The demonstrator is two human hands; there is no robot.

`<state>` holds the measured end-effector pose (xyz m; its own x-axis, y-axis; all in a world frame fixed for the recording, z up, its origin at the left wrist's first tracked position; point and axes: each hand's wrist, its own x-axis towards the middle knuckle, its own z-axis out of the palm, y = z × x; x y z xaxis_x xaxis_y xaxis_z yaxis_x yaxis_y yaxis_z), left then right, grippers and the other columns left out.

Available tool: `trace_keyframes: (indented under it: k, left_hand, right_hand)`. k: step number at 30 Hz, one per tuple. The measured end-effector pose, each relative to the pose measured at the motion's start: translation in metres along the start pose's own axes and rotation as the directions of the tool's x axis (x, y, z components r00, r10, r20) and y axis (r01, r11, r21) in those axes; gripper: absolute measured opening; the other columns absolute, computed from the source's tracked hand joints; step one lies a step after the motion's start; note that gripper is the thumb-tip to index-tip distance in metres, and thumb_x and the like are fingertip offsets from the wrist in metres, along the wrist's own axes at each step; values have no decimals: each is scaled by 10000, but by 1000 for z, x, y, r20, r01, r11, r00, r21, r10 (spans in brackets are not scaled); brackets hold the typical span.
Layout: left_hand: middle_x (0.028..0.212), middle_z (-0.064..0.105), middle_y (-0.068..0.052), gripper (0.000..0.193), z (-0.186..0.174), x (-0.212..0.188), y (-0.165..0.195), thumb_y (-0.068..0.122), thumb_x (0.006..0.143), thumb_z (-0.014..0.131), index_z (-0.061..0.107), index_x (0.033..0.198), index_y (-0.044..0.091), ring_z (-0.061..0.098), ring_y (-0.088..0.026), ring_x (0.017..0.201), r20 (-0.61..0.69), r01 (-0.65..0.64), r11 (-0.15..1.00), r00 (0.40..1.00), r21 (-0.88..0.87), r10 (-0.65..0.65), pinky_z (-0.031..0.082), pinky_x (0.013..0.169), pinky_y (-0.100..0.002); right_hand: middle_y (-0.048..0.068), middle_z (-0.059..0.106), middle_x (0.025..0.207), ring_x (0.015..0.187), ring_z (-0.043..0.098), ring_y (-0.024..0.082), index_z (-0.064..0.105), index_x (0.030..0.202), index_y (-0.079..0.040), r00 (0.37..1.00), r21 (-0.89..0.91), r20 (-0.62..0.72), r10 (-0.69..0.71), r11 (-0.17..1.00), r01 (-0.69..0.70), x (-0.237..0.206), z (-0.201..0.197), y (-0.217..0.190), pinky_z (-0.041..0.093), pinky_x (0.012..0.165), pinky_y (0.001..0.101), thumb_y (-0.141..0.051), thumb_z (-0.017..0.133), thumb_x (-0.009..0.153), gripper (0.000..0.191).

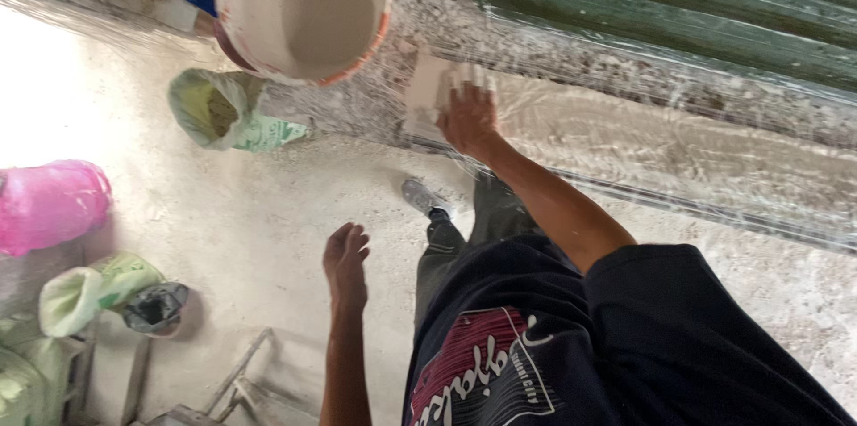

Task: The person wipes along the grooves of a long green mold, mixes plaster in a plastic bowl, and pours the plaster along the mold. They then draw a curved scraper along the mold by hand to level the plaster surface.

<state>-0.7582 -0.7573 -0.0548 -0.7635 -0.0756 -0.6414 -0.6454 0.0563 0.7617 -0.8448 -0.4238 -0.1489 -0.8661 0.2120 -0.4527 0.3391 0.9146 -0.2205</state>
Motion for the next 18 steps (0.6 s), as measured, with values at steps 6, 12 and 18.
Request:
trace_keyframes:
  k: [6, 12, 18]
  left_hand:
    - [1156, 675, -125, 456, 24, -52, -42, 246, 946, 690, 593, 1310, -9, 666, -214, 1047, -121, 23, 1000, 992, -9, -24, 542, 871, -353]
    - [1152, 700, -61, 402, 160, -115, -86, 257, 951, 657, 591, 1281, 38, 658, -194, 1040, -30, -28, 998, 999, -52, 26, 530, 860, -345]
    - [1082, 668, -98, 328, 312, -236, -143, 222, 1049, 676, 651, 1248, -39, 605, -177, 989, 171, -179, 983, 968, -47, 184, 494, 865, -325]
  right_hand:
    - [340, 266, 1595, 1503, 177, 507, 304, 1561, 68, 978, -35, -207, -25, 999, 18, -98, 3, 127, 128, 1218, 636, -500, 490, 992, 826]
    - [320, 256, 1596, 1506, 121, 524, 316, 1525, 86, 959, -60, -283, 18, 998, -37, -168, 24, 264, 111, 1184, 664, -500, 530, 953, 846]
    - [326, 291, 1597, 1519, 181, 509, 339, 1576, 78, 938, 45, -344, 26, 999, -12, -278, 38, 422, 140, 1231, 664, -461, 560, 936, 866]
